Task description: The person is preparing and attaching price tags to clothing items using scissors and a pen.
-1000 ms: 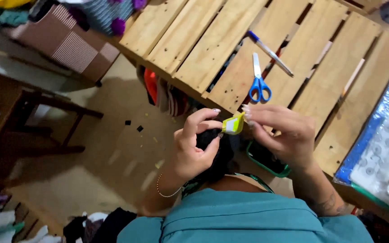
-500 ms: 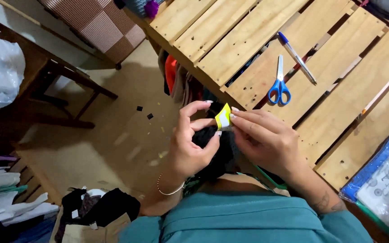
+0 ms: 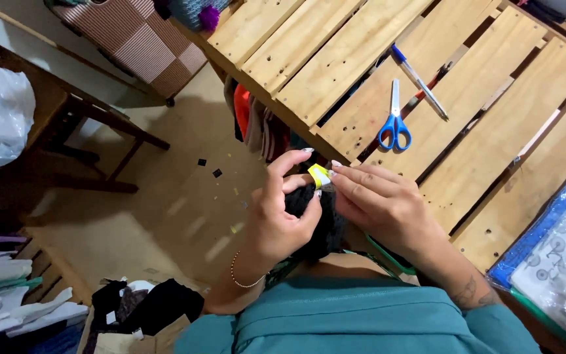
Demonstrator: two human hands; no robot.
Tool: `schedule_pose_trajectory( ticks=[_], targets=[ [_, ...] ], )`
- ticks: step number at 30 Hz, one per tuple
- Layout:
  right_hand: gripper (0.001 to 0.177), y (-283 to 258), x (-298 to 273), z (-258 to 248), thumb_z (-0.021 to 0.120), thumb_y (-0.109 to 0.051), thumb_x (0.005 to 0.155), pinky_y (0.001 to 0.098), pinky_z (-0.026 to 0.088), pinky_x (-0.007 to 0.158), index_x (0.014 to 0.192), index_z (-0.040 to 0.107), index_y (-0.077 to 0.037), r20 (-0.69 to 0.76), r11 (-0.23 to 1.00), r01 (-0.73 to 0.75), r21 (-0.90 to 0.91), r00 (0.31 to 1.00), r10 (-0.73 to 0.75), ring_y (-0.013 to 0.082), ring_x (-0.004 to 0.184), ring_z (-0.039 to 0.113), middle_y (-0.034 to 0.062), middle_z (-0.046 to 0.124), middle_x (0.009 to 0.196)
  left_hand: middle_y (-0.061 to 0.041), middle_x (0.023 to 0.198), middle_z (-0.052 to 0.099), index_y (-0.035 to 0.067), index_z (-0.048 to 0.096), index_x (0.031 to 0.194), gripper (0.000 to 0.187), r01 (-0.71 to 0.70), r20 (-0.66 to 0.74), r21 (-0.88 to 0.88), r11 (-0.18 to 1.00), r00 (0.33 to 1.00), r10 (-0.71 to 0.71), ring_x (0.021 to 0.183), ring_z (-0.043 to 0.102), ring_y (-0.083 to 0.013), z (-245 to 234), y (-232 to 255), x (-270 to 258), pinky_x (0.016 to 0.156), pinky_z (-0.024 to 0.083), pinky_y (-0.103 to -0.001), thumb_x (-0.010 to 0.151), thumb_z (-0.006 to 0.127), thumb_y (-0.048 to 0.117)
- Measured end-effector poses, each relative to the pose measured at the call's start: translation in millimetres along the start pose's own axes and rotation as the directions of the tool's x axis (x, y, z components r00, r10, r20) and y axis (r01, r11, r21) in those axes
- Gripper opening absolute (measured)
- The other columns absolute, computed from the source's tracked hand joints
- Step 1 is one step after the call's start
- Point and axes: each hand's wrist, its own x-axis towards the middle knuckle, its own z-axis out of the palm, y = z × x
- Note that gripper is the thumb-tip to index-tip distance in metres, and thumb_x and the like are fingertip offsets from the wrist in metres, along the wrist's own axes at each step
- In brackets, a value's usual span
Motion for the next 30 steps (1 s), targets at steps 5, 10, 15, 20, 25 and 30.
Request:
schedule_pose_trajectory(
  ticks=[5, 10, 15, 20, 25, 30],
  targets=[
    [0.011, 4, -6, -9, 0.081, 0.001, 0.089, 0.0451, 0.062, 0.069, 0.1, 0.08, 0.003, -0.056, 0.995, -0.091, 0.045, 0.994, 0.093, 0.04, 0.08, 0.078, 0.0213, 0.081, 0.098, -0.016, 0.109, 0.082, 0.007, 0.053, 0.146, 0.062, -0.025, 0.019, -0.05, 0.998, 0.999, 0.026, 0.101, 0.083, -0.0295, 2, 0, 2, 0.096, 0.063, -0.039, 0.088, 0.07, -0.004],
    [0.015, -7, -1, -25, 0.081, 0.005, 0.087, 0.0454, 0.064, 0.075, 0.101, 0.08, 0.001, -0.028, 0.979, -0.178, 0.096, 0.983, 0.182, 0.0366, 0.087, 0.08, 0.017, 0.082, 0.102, -0.019, 0.126, 0.075, 0.003, 0.054, 0.139, 0.057, -0.01, 0.032, -0.115, 0.993, 0.999, 0.014, 0.103, 0.082, -0.0331, 5, -2, 3, 0.099, 0.061, -0.046, 0.086, 0.074, -0.003],
    [0.018, -19, -4, -31, 0.085, 0.0, 0.086, 0.0392, 0.064, 0.08, 0.103, 0.082, -0.004, -0.114, 0.978, -0.187, 0.09, 0.974, 0.197, 0.0295, 0.094, 0.081, 0.0112, 0.082, 0.109, -0.006, 0.098, 0.083, 0.009, 0.079, 0.111, 0.024, 0.086, 0.107, -0.19, 0.978, 0.992, -0.067, 0.098, 0.082, -0.0213, 16, -16, 6, 0.093, 0.062, -0.038, 0.087, 0.085, 0.01],
    [0.017, -28, -17, -43, 0.084, 0.006, 0.086, 0.0417, 0.064, 0.074, 0.101, 0.083, -0.003, -0.181, 0.983, -0.175, 0.058, 0.967, 0.182, 0.0293, 0.082, 0.079, 0.0121, 0.081, 0.101, -0.006, 0.09, 0.076, 0.004, 0.082, 0.099, 0.009, 0.147, 0.17, -0.401, 0.904, 0.982, -0.084, 0.084, 0.071, -0.0137, 29, -3, 0, 0.092, 0.06, -0.036, 0.093, 0.082, 0.011],
    [0.014, -31, -37, -45, 0.082, 0.006, 0.087, 0.0451, 0.063, 0.07, 0.1, 0.083, 0.0, -0.227, 0.992, -0.119, 0.051, 0.965, 0.128, 0.0337, 0.079, 0.077, 0.0158, 0.08, 0.099, -0.011, 0.091, 0.073, -0.001, 0.08, 0.098, 0.011, 0.16, 0.09, -0.474, 0.866, 0.987, -0.133, 0.09, 0.065, -0.0124, 48, 8, -23, 0.094, 0.059, -0.04, 0.097, 0.076, 0.009],
    [0.021, -34, -47, -53, 0.081, 0.013, 0.085, 0.0486, 0.063, 0.068, 0.104, 0.082, 0.005, -0.178, 0.996, -0.043, 0.084, 0.982, 0.057, 0.0378, 0.074, 0.075, 0.0192, 0.078, 0.094, -0.012, 0.082, 0.071, -0.002, 0.079, 0.091, 0.011, 0.103, -0.005, -0.366, 0.925, 0.994, -0.113, 0.082, 0.064, -0.0124, 57, 15, -50, 0.087, 0.06, -0.04, 0.097, 0.076, 0.007]
  ],
)
